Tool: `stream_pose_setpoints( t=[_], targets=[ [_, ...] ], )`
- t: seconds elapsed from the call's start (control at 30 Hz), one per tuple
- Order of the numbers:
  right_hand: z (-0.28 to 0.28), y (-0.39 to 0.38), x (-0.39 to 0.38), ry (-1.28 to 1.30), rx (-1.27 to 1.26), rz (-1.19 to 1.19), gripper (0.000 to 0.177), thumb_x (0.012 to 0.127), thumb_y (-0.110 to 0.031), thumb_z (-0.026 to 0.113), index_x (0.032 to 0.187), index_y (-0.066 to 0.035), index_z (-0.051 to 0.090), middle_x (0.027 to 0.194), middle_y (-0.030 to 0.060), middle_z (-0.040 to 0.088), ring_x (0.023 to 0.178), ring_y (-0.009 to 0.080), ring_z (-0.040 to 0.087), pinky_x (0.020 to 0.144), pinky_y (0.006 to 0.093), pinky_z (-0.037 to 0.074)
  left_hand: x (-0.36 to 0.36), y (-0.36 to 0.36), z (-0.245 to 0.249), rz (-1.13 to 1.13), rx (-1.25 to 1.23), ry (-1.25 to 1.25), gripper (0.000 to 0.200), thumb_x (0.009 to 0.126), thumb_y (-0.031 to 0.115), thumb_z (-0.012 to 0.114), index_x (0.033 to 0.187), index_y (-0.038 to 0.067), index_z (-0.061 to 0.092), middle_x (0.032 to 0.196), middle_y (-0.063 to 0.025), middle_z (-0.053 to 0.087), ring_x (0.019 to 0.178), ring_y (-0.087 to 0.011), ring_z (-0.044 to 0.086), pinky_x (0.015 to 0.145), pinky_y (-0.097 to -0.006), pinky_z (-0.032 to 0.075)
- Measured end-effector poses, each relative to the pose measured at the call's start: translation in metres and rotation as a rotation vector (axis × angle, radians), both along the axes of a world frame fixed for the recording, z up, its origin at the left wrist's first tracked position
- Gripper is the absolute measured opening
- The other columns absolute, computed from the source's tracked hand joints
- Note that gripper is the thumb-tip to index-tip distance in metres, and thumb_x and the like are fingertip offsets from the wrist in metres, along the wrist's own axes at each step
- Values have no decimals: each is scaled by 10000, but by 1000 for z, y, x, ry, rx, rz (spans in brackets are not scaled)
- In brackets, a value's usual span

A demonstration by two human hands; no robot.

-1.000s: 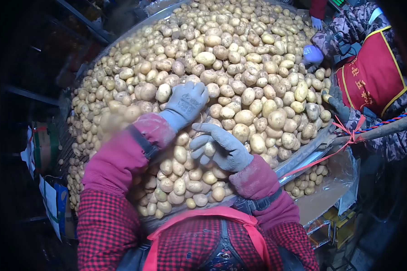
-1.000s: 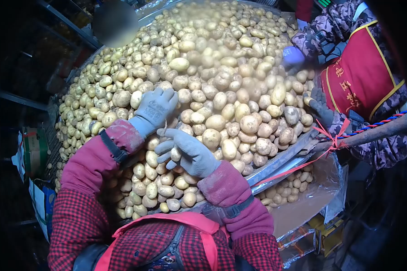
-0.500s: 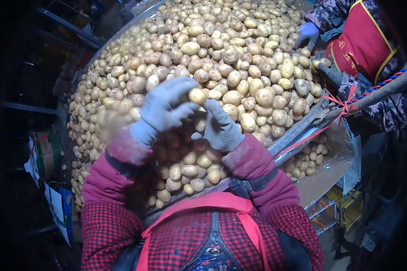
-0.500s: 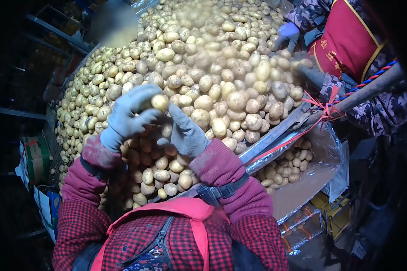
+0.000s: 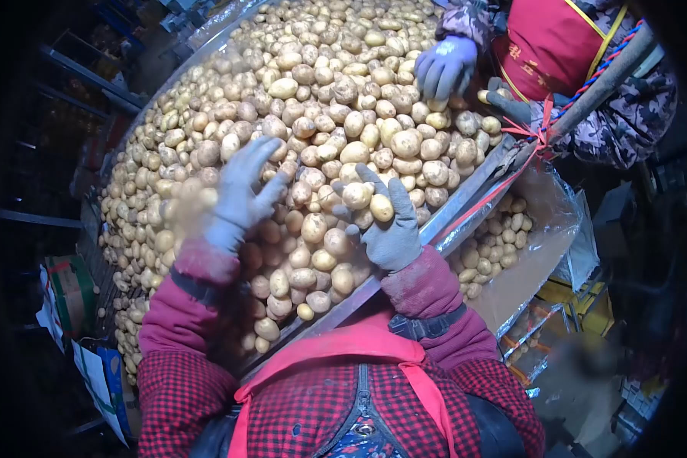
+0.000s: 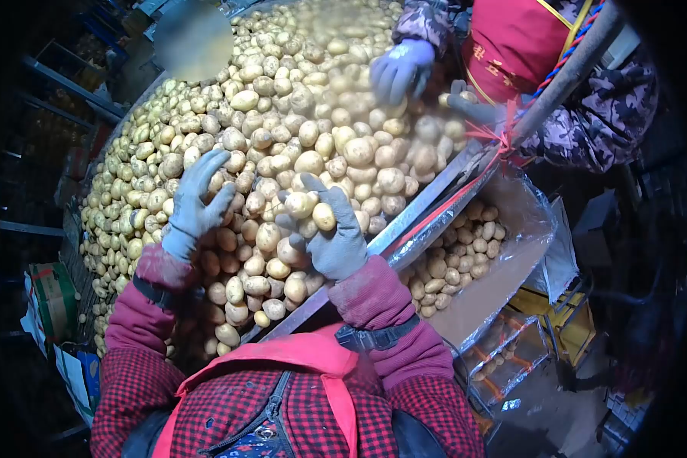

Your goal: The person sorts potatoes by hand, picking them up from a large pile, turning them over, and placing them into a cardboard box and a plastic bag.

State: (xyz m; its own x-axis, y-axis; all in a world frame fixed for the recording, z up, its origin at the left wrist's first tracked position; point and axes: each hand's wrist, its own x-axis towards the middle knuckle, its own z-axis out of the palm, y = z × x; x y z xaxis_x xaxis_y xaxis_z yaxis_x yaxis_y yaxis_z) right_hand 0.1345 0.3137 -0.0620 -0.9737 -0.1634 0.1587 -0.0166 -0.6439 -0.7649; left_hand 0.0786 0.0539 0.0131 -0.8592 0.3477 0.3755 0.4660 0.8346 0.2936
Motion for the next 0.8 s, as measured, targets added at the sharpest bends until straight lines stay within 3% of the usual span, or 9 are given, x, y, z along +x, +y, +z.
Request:
stream_pose_setpoints(
  t=[0.13, 0.23, 0.3, 0.37, 0.4, 0.43, 0.57, 0.67, 0.8],
  targets=[
    [0, 17, 11, -431, -206, 50, 682, 1001, 125, 472, 1569, -249, 415, 1671, 0, 366, 1300, 310, 630, 880, 354, 603, -18, -48, -55, 55, -353, 63, 452, 931, 268, 689, 1363, 135, 664, 1359, -161, 654, 1257, -377, 606, 1056, -497, 465],
    [12, 29, 10, -444, -383, 86, 704, 1006, 118, 496, 1608, -231, 384, 1653, 33, 398, 1269, 304, 646, 867, 372, 619, -16, -45, -57, 79, -326, 42, 426, 933, 265, 688, 1340, 137, 684, 1359, -166, 658, 1263, -372, 606, 1073, -499, 455],
    [32, 39, 17, -452, -240, 42, 509, 1116, -290, 474, 1615, -231, 398, 1493, 85, 576, 1163, 261, 681, 869, 359, 597, -13, -42, -55, 77, -311, 56, 410, 919, 234, 707, 1319, 144, 698, 1342, -164, 674, 1247, -368, 621, 1072, -490, 467],
    [27, 51, 18, -470, -476, 131, 517, 1119, -419, 402, 1608, -252, 414, 1440, 71, 615, 1093, 233, 695, 834, 328, 573, -13, -42, -55, 77, -298, 69, 404, 915, 222, 713, 1311, 145, 704, 1322, -166, 684, 1233, -368, 635, 1069, -481, 479],
    [2, 40, 23, 68, -114, -166, 505, 1114, -410, 417, 1590, -246, 445, 1417, 56, 630, 1030, 211, 699, 788, 311, 558, -14, -40, -54, 87, -299, 65, 399, 912, 223, 718, 1303, 144, 709, 1311, -168, 691, 1222, -371, 645, 1062, -475, 493],
    [20, 52, 22, -429, -306, -13, 511, 1107, -437, 415, 1573, -234, 469, 1345, 62, 666, 966, 187, 697, 725, 289, 548, -15, -41, -55, 87, -316, 56, 394, 910, 225, 723, 1293, 136, 715, 1312, -171, 693, 1228, -371, 646, 1069, -473, 492],
    [11, 76, 34, -439, -504, -37, 607, 1022, -523, 587, 1485, -132, 546, 1050, 64, 721, 732, 154, 669, 592, 288, 550, -24, -54, -65, -37, -267, 129, 353, 900, 205, 692, 1236, 101, 722, 1246, -180, 715, 1168, -387, 662, 1019, -487, 512],
    [2, 105, 53, -467, -538, -126, 522, 1056, -502, 552, 1398, -109, 597, 988, 130, 742, 614, 179, 649, 498, 298, 514, -31, -63, -73, -44, -256, 43, 349, 937, 213, 690, 1260, 85, 721, 1273, -187, 710, 1222, -379, 651, 1056, -473, 501],
    [-17, 158, 100, -379, -681, -101, 664, 1041, -636, 514, 1493, -150, 528, 1233, 189, 696, 824, 211, 687, 635, 303, 552, -30, -67, -71, -42, -277, -1, 348, 991, 217, 655, 1287, 43, 711, 1312, -190, 701, 1248, -363, 644, 1081, -458, 490]
  ],
)
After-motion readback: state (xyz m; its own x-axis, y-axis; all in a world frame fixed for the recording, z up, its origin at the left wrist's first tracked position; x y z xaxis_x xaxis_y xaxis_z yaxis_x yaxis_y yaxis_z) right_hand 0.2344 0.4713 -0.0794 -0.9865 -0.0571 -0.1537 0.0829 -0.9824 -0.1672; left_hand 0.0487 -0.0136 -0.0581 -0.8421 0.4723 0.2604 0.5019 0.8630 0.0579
